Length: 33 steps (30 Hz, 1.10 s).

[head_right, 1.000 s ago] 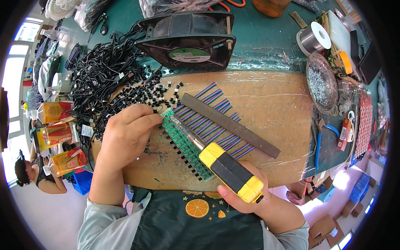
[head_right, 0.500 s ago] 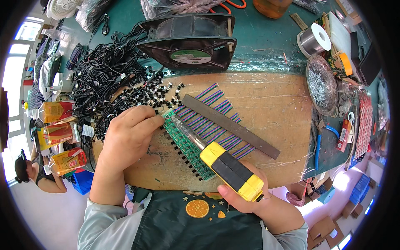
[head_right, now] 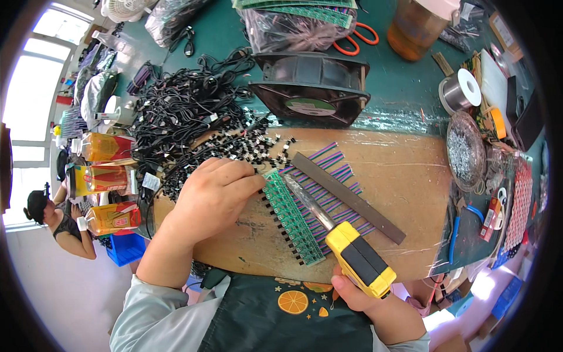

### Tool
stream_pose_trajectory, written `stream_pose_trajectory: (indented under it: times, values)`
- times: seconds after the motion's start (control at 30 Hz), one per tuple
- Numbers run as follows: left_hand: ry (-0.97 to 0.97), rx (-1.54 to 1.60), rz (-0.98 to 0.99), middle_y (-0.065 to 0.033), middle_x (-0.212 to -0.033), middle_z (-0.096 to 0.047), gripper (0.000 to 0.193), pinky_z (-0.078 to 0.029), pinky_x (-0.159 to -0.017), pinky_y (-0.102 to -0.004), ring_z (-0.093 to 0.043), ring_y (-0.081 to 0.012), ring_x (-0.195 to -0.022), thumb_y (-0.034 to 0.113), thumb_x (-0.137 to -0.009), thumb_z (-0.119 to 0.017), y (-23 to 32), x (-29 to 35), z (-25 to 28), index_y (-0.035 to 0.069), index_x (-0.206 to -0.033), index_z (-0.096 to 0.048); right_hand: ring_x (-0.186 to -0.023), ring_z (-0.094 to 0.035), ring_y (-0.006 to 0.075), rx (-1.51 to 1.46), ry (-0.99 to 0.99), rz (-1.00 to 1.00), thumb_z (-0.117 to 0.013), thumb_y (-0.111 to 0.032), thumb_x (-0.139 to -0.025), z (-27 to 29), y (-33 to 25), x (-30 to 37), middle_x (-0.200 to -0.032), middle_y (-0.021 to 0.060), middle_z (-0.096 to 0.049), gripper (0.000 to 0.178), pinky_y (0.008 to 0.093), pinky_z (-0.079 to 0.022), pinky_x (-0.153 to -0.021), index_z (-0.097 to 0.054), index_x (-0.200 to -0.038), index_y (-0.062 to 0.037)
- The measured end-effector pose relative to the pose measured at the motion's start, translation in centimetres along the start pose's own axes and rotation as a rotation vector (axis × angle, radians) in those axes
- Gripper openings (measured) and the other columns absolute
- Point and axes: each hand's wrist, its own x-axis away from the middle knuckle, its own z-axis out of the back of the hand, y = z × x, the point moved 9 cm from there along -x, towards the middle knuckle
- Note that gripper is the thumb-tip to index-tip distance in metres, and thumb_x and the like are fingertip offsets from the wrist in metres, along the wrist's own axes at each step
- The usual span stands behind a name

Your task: The person assembles wiring harnesses onto a green circuit component strip by soldering the wires with a soldering iron and securing them with a hot glue gun.

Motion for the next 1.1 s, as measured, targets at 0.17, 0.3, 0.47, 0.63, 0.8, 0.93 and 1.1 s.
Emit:
stream_pose_trajectory:
  times: [0.17,0.3,0.47,0.63,0.8,0.93,1.1]
  values:
    - [0.347,-0.177,0.064,-0.0076,-0.098,-0.069,0.017,-0.054,-0.084,-0.0404,-0.066,-0.0310,-0.095,0.005,-0.080,-0.074,-3.6,-0.2,4.6,0.007,-0.097,-0.072,-0.061,-0.050,0.0145,0.073,0.024,0.135,-0.072,-0.020,-0.091,0.4,0.1,-0.1,-0.071,0.0047,-0.053,0.057,0.0292,-0.042,-0.057,-0.044,-0.135,0.0012]
    - [0.383,-0.306,0.165,-0.0081,-0.106,-0.067,0.023,-0.049,-0.093,-0.0406,-0.063,-0.0310,-0.107,0.006,-0.077,-0.078,-6.6,-1.2,7.3,0.007,-0.099,-0.071,-0.061,-0.050,0.0132,0.066,0.017,0.158,-0.071,-0.018,-0.091,0.3,0.1,-0.2,-0.072,0.0045,-0.054,0.056,0.0277,-0.041,-0.056,-0.044,-0.136,0.0006]
    - [0.400,-0.180,0.118,-0.0095,-0.112,-0.070,0.017,-0.051,-0.097,-0.0372,-0.065,-0.0273,-0.113,0.000,-0.083,-0.073,-9.1,-1.6,7.0,0.005,-0.100,-0.070,-0.071,-0.058,0.0148,-0.030,0.007,0.075,-0.067,-0.008,-0.092,0.0,-0.9,-0.4,-0.081,0.0028,-0.060,0.008,0.0322,-0.046,-0.061,-0.061,-0.096,-0.0044]
    - [0.974,0.386,0.259,-0.0100,-0.105,-0.073,0.009,-0.053,-0.091,-0.0296,-0.069,-0.0190,-0.100,0.002,-0.097,-0.066,-11.2,2.5,12.3,0.000,-0.106,-0.066,-0.070,-0.058,0.0148,0.017,0.030,0.096,-0.067,-0.007,-0.092,0.1,-1.2,-0.6,-0.080,0.0028,-0.059,0.009,0.0322,-0.046,-0.060,-0.062,-0.098,-0.0040]
    - [1.211,0.539,0.173,-0.0153,-0.103,-0.071,0.015,-0.055,-0.089,-0.0292,-0.071,-0.0219,-0.095,-0.001,-0.099,-0.062,-11.9,5.3,15.9,-0.003,-0.114,-0.061,-0.067,-0.058,0.0153,0.059,0.047,0.125,-0.068,-0.008,-0.091,-0.2,-1.9,-0.8,-0.077,0.0030,-0.059,0.008,0.0326,-0.046,-0.059,-0.062,-0.096,-0.0047]
    - [1.116,0.668,0.286,-0.0163,-0.105,-0.072,0.015,-0.056,-0.088,-0.0309,-0.071,-0.0246,-0.099,0.002,-0.099,-0.063,-14.0,5.0,15.1,-0.002,-0.113,-0.064,-0.070,-0.059,0.0154,-0.029,-0.019,0.056,-0.069,-0.008,-0.091,0.0,-0.4,-0.4,-0.079,0.0035,-0.060,0.010,0.0326,-0.046,-0.060,-0.062,-0.097,-0.0045]
    - [1.245,0.484,0.273,-0.0155,-0.106,-0.072,0.011,-0.058,-0.088,-0.0336,-0.070,-0.0252,-0.101,0.003,-0.098,-0.064,-13.5,5.3,15.4,0.000,-0.108,-0.066,-0.071,-0.058,0.0156,0.001,0.032,0.073,-0.069,-0.010,-0.092,0.2,-0.5,-0.3,-0.080,0.0035,-0.060,0.009,0.0323,-0.046,-0.061,-0.063,-0.097,-0.0048]
